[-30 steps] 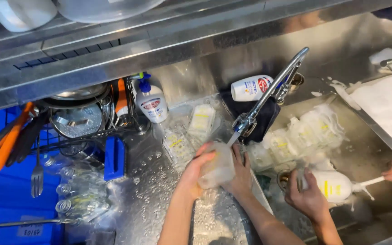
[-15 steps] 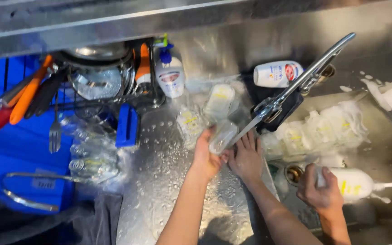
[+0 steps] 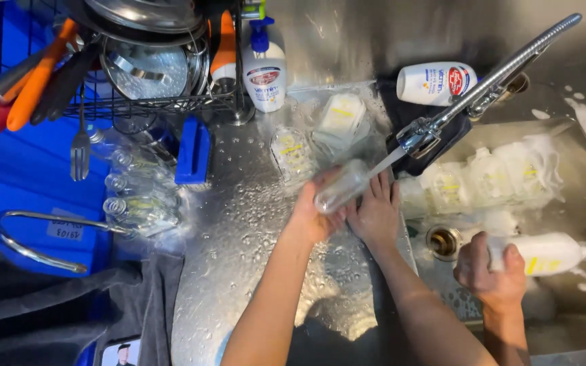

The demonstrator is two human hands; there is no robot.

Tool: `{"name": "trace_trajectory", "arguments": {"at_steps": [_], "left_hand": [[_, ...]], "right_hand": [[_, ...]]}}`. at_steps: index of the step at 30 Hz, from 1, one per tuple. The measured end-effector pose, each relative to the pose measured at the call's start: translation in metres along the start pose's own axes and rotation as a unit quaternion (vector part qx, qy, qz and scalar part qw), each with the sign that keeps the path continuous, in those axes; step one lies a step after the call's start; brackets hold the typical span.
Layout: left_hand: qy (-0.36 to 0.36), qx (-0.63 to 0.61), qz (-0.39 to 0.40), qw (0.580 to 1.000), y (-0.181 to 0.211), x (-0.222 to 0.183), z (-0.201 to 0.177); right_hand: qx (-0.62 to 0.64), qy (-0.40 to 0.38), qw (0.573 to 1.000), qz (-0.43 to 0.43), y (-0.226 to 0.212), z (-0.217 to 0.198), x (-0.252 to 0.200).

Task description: Rinsing small plastic bottles using an industrial bottle rinser in a stainless steel sink.

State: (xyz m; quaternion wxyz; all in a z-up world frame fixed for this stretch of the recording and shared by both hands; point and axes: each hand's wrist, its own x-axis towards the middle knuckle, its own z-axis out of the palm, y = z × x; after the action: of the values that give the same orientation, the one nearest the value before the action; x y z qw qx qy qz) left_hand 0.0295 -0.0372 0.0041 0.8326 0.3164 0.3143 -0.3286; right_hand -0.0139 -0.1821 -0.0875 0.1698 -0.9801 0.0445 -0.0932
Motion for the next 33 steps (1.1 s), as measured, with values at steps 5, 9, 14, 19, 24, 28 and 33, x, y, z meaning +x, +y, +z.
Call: {"name": "trace_trajectory", "arguments": {"at_steps": [5,9,14,19,24,28,33], "left_hand": [[-0.007,0.0,0.044,0.999,-0.002,-0.015,-0.005],[-0.028,-0.015,0.033,0.999,-0.006,-0.018,0.003],[-0.043,-0.017,0.017,0.999,-0.023,0.013,-0.023],[-0.032,-0.011,0.016,0.999,-0.015,0.008,-0.014],[-0.035,-0.003,0.01,0.999,0.0,-0.011,-0.004],[-0.08,0.031,0.081,0.993,0.023,-0.055,-0.016],[0.006,0.127,0.221,0.967,0.031,-0.055,-0.067]], "right_hand": [[0.007,0.005,1.0,-0.014,0.0,-0.003,-0.004],[0.01,0.01,1.0,-0.021,-0.004,-0.005,-0.002],[0.007,0.006,1.0,-0.011,0.001,-0.004,-0.011],[-0.007,0.012,1.0,-0.009,-0.001,-0.007,-0.012],[0.009,0.077,0.994,-0.077,0.004,-0.002,-0.012],[0.249,0.063,0.962,-0.096,-0.008,-0.008,0.019],[0.365,0.126,0.913,0.132,-0.063,-0.034,0.101]]}}
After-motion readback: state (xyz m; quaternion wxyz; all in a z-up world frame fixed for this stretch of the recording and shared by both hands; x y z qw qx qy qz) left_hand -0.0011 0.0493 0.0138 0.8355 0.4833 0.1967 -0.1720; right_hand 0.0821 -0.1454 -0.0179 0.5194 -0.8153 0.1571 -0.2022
